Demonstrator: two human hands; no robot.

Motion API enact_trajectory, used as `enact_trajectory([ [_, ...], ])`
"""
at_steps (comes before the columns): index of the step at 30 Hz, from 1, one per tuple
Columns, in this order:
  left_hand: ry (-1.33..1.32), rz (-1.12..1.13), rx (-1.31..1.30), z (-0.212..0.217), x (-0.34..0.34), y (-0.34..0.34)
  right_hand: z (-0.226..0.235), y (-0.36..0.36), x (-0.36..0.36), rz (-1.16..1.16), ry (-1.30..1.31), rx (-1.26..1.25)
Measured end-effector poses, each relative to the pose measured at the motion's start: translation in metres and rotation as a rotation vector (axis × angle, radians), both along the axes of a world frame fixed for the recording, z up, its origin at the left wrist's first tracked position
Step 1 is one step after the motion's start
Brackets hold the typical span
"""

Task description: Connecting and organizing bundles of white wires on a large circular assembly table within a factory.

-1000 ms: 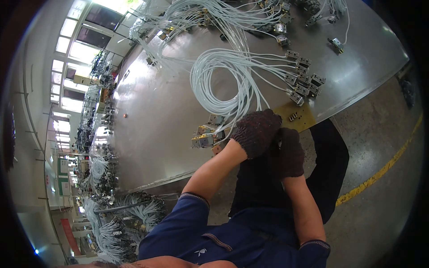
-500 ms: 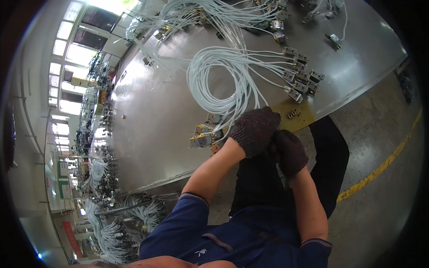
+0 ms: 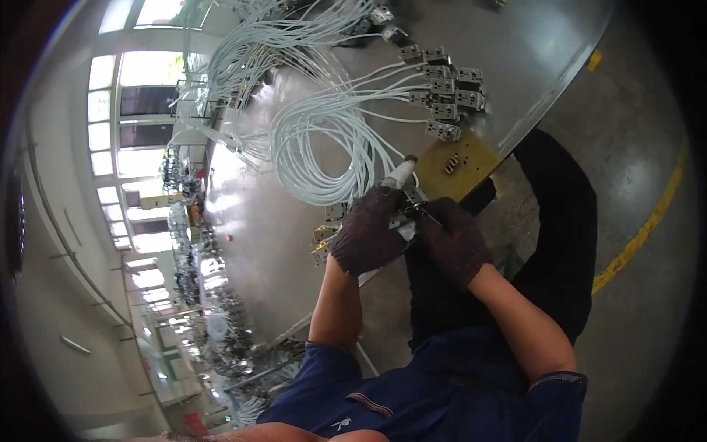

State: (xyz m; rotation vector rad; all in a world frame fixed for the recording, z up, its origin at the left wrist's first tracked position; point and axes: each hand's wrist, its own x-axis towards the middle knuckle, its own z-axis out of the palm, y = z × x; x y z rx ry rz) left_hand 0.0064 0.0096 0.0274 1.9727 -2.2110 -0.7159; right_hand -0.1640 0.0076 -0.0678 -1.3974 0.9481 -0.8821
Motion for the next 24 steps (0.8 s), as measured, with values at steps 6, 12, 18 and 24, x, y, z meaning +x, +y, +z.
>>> enact_trajectory([
  [6,0.39,0.209,0.193,-0.003,0.003,-0.005,-0.008,0.009,-0.022,0.113,-0.189,0.176],
  [12,0.372,0.421,0.313,-0.013,-0.008,-0.004,-0.046,-0.001,-0.055,0.288,-0.072,0.185],
  [18,0.082,0.295,0.13,-0.009,-0.016,-0.004,-0.08,-0.009,-0.061,0.312,0.007,0.045],
  [24,-0.053,0.339,0.143,-0.006,-0.02,-0.008,-0.09,-0.026,-0.064,0.348,0.218,-0.037],
])
